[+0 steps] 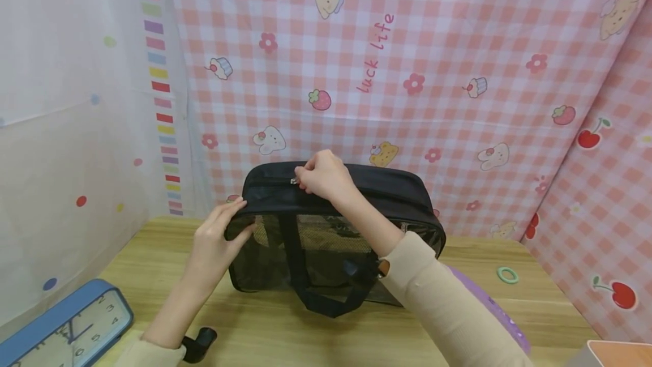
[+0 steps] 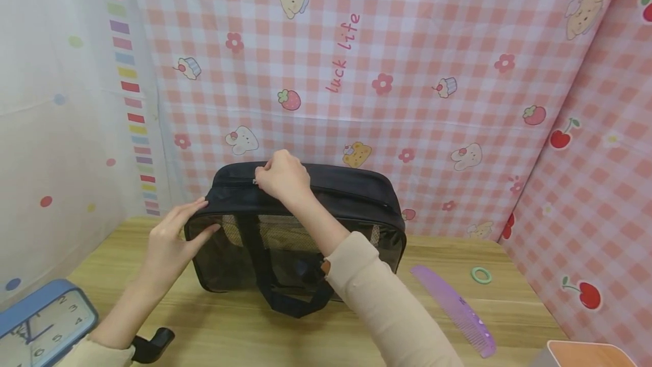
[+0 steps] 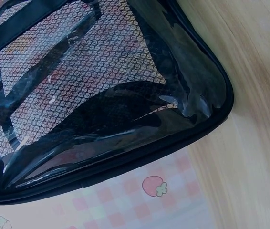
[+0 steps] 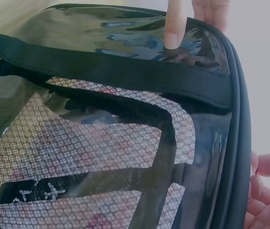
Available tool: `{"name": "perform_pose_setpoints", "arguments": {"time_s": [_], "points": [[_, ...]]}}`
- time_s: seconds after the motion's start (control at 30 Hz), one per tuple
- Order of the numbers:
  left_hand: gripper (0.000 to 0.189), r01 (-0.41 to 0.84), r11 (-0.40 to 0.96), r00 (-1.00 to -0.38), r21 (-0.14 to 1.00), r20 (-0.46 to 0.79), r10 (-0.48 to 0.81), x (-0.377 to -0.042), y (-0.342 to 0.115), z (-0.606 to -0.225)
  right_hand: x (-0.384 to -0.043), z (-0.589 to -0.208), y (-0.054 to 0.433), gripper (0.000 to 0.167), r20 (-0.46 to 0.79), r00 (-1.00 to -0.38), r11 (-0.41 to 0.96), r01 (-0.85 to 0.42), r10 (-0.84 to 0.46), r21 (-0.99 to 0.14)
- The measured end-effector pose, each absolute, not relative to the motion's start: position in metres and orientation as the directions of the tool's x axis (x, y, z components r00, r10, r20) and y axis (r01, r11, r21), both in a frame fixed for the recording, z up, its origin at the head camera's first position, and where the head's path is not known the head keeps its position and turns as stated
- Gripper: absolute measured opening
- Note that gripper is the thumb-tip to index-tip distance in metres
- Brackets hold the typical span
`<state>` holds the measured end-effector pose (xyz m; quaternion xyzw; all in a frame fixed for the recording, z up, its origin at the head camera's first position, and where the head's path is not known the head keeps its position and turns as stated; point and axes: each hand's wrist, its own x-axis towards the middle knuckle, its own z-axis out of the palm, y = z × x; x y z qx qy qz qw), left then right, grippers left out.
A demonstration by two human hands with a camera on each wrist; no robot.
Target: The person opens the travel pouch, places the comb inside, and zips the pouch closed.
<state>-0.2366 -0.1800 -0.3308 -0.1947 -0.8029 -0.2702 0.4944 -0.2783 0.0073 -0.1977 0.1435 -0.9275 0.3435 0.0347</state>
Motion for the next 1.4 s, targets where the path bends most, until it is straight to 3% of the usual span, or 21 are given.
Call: {"name": "perform_pose_setpoints", "arguments": {"time_s": [0.87, 1.0, 1.17, 1.4], "points": [[0.05, 0.568, 0.792, -0.429, 0.225, 0.902, 0.051, -0.236, -0.181, -0.331, -0.277, -0.202, -0.032, 0.036, 0.221, -0.929, 0.753, -0.37, -0.297, -0.545], [0.05, 0.571, 0.79, -0.428, 0.221, 0.902, 0.057, -0.235, -0.181, -0.331, -0.277, -0.201, -0.038, 0.046, 0.247, -0.918, 0.75, -0.397, -0.312, -0.53], [0.05, 0.569, 0.792, -0.428, 0.22, 0.902, 0.057, -0.235, -0.181, -0.331, -0.277, -0.201, -0.05, 0.054, 0.267, -0.908, 0.768, -0.416, -0.322, -0.487], [0.05, 0.576, 0.791, -0.408, 0.207, 0.911, 0.06, -0.235, -0.181, -0.332, -0.274, -0.205, -0.068, 0.046, 0.311, -0.884, 0.815, -0.449, -0.348, -0.366]]}}
